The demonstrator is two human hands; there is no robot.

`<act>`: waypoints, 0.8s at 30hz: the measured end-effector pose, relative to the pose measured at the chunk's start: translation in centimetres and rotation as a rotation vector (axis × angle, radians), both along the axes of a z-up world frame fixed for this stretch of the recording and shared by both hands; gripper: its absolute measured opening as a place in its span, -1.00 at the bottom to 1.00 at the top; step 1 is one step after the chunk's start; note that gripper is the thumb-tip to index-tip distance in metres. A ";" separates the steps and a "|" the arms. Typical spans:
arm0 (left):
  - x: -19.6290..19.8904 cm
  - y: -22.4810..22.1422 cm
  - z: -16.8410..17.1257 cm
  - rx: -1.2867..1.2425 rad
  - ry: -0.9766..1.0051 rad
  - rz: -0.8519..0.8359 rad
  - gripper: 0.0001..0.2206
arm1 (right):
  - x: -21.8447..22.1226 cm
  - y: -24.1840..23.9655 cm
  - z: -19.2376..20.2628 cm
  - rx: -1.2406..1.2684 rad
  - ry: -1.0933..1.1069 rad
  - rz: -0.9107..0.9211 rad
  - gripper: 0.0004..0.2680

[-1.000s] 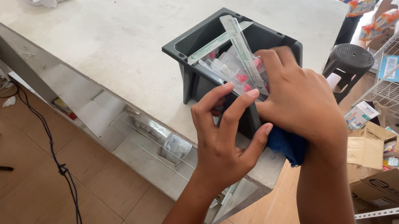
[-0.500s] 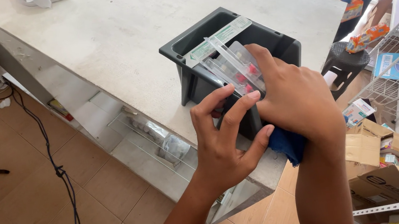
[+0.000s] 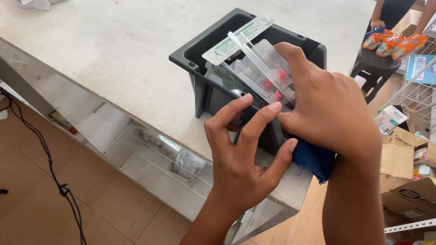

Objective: Wiping down packaged medical syringes and organizing them into a storage bin.

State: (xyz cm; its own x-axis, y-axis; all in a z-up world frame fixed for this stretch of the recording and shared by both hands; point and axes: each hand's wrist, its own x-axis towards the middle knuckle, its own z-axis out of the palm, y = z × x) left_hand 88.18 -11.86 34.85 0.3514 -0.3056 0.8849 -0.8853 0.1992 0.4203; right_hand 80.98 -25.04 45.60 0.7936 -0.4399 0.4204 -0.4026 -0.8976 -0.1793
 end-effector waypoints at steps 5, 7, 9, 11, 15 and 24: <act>0.1 0.1 0.0 0.001 -0.003 -0.004 -0.47 | -0.3 0.4 0.3 -0.036 -0.066 0.049 -0.38; 0.1 0.1 0.0 -0.001 0.003 -0.001 -0.47 | -0.4 0.4 0.2 -0.028 -0.075 0.061 -0.38; 0.1 0.0 0.0 -0.005 0.001 -0.003 -0.47 | -0.5 0.2 0.2 -0.006 -0.114 0.092 -0.38; 0.0 0.0 0.1 -0.004 0.003 -0.005 -0.47 | -0.4 -0.1 -0.1 -0.019 -0.119 0.107 -0.40; 0.1 0.2 0.4 -0.009 0.041 -0.023 -0.47 | -0.3 -0.6 0.0 -0.062 -0.145 0.189 -0.40; 0.6 -0.4 0.8 -0.034 0.180 -0.091 -0.32 | 0.7 -1.7 -0.4 -0.086 -0.296 0.239 -0.46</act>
